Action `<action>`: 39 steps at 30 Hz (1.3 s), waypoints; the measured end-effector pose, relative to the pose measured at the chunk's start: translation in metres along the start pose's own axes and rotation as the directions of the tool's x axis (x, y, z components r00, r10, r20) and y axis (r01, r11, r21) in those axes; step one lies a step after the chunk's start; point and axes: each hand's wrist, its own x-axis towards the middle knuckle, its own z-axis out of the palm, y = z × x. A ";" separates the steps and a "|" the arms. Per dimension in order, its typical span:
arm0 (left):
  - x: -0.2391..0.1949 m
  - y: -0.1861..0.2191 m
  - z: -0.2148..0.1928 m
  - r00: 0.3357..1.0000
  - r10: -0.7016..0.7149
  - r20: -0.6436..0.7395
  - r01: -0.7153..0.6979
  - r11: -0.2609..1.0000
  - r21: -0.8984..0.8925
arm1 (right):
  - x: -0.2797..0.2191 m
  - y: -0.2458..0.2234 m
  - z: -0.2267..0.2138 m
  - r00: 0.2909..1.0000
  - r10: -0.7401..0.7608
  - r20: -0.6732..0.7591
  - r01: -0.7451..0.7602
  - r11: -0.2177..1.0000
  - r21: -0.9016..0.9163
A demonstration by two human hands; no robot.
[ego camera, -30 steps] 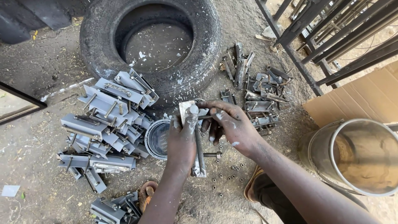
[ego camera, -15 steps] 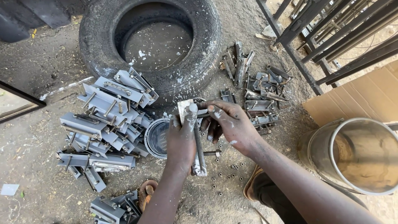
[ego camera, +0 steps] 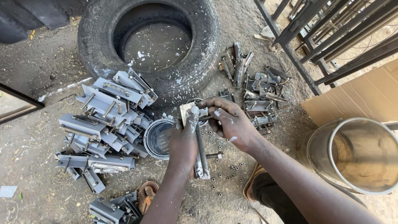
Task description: Painting small metal brackets with a brush and assembling them into a larger structure on the workshop floor.
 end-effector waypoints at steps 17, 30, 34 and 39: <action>-0.018 0.049 -0.034 0.952 -0.136 -0.273 0.091 0.981 -0.174 | -0.038 -0.020 0.014 0.885 -0.222 0.409 0.454 0.216 -0.864; -0.026 0.044 -0.024 0.963 -0.066 -0.263 0.020 0.984 -0.176 | -0.037 -0.007 0.016 0.995 0.091 0.042 -0.039 0.737 -0.674; -0.012 0.033 -0.018 0.980 -0.086 -0.177 0.045 0.974 -0.222 | -0.032 -0.002 0.019 1.000 -0.018 -0.003 0.014 0.860 -0.510; 0.008 0.020 -0.044 0.966 -0.159 -0.206 0.087 0.944 -0.319 | -0.027 0.009 0.002 0.970 -0.086 0.229 0.125 0.979 -0.162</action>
